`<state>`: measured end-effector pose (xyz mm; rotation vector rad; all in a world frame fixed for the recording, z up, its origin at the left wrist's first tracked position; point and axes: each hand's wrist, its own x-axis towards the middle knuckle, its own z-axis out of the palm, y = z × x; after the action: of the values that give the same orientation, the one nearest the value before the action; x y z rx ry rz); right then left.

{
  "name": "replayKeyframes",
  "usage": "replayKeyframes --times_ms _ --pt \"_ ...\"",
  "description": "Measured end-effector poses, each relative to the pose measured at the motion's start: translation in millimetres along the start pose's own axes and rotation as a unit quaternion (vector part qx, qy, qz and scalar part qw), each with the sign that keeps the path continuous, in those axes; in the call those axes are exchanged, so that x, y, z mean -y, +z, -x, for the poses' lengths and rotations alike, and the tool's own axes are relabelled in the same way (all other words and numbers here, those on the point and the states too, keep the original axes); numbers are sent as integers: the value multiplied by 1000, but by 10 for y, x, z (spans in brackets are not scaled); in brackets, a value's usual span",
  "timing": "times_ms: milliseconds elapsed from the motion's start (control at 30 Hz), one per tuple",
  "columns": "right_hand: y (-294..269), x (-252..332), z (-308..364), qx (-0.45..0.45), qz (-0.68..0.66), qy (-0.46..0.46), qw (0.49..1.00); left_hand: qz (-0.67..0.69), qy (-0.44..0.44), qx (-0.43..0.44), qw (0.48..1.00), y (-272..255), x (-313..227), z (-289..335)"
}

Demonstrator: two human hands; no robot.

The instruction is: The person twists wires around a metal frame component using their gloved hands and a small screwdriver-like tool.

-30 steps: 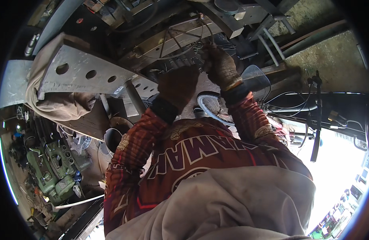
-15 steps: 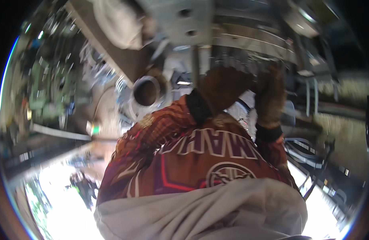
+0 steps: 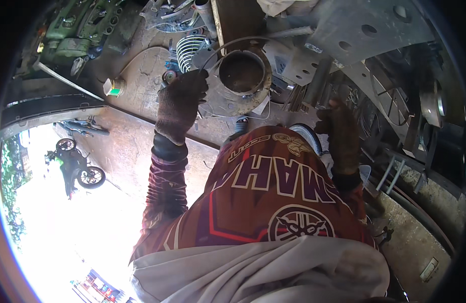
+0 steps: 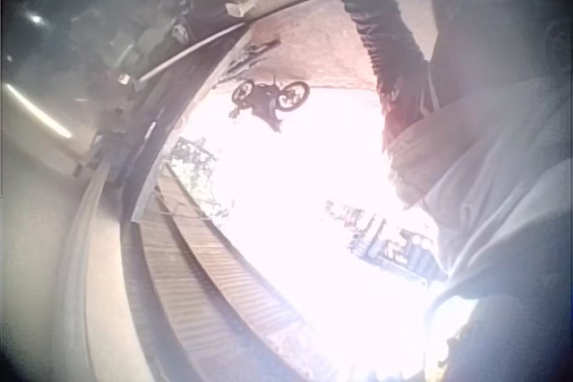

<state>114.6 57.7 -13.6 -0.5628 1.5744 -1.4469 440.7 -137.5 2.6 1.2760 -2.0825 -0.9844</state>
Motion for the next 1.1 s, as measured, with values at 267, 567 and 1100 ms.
replayKeyframes --times_ms 267,567,1100 --pt "258 -157 -87 40 58 -18 997 -310 212 -56 925 243 598 -221" --pt "40 -698 148 -53 -82 -22 995 -249 31 -60 966 397 473 -281" --pt "-1285 -3679 -1197 -227 -158 138 951 -219 580 179 764 2248 -2104 -911"
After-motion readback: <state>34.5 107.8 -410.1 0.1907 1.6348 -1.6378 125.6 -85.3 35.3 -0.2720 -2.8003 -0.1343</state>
